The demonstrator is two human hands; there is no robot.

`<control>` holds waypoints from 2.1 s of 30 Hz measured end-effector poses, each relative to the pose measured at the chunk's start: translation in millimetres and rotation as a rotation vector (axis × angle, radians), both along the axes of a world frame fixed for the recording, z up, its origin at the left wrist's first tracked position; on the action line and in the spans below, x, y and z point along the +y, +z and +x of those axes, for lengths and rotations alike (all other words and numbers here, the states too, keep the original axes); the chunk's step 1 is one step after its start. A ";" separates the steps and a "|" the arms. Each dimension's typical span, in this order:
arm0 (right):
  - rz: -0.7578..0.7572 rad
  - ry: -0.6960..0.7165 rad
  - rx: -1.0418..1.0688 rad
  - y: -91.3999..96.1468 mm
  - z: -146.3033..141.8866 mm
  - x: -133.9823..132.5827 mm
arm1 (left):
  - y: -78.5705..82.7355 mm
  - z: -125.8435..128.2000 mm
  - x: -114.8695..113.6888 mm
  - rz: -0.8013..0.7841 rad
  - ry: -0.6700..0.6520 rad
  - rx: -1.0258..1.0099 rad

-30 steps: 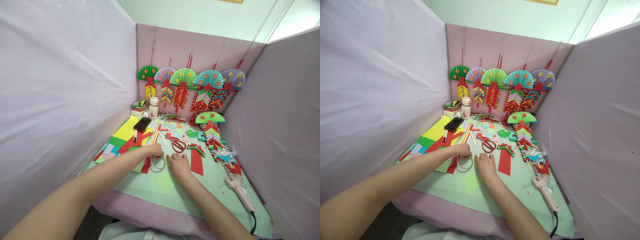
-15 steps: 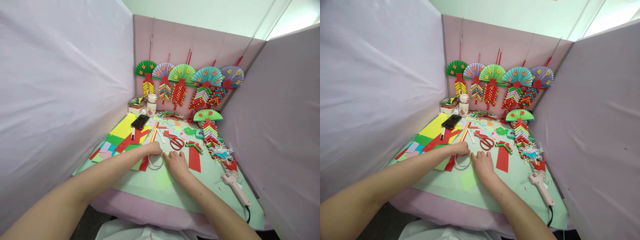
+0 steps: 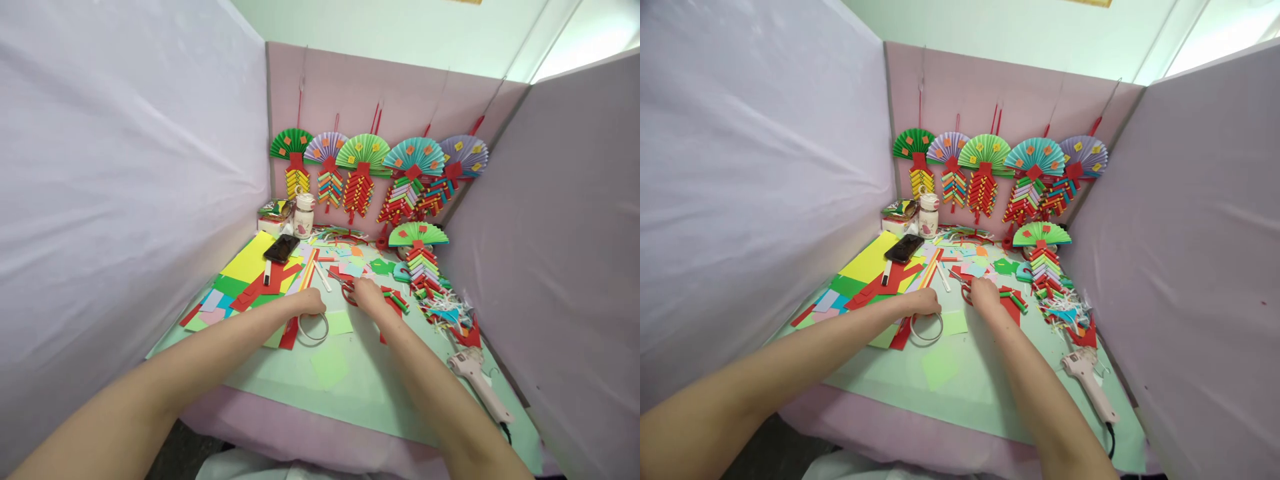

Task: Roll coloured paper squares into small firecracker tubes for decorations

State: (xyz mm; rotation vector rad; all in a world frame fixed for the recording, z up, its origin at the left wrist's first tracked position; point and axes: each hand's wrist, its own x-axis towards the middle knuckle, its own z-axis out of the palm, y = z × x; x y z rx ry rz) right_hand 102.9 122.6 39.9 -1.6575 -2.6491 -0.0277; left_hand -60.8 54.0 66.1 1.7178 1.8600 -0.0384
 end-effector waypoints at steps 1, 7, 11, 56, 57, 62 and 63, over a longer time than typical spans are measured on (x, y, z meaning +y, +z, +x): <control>-0.018 -0.006 0.000 -0.7 -1.2 1.2 | -1.4 -0.8 1.0 -0.031 0.000 0.022; -0.009 -0.061 0.024 1.1 15.0 -34.3 | -8.0 -4.2 6.0 -0.088 -0.024 0.051; -0.051 -0.072 0.046 -1.9 46.9 -73.5 | -7.7 -4.8 5.2 -0.086 -0.040 0.056; -0.204 0.071 0.110 -11.6 44.2 -92.2 | 0.8 -17.6 13.4 -0.114 0.066 -0.153; -0.205 0.070 0.109 -12.4 44.8 -92.4 | 2.7 -21.9 15.0 -0.117 0.066 -0.170; -0.203 0.024 0.323 -14.0 51.9 -91.4 | 3.0 -43.2 16.9 -0.127 0.100 -0.423; -0.181 -0.001 0.376 -13.7 52.3 -89.2 | 0.0 -45.8 16.2 -0.138 0.133 -0.577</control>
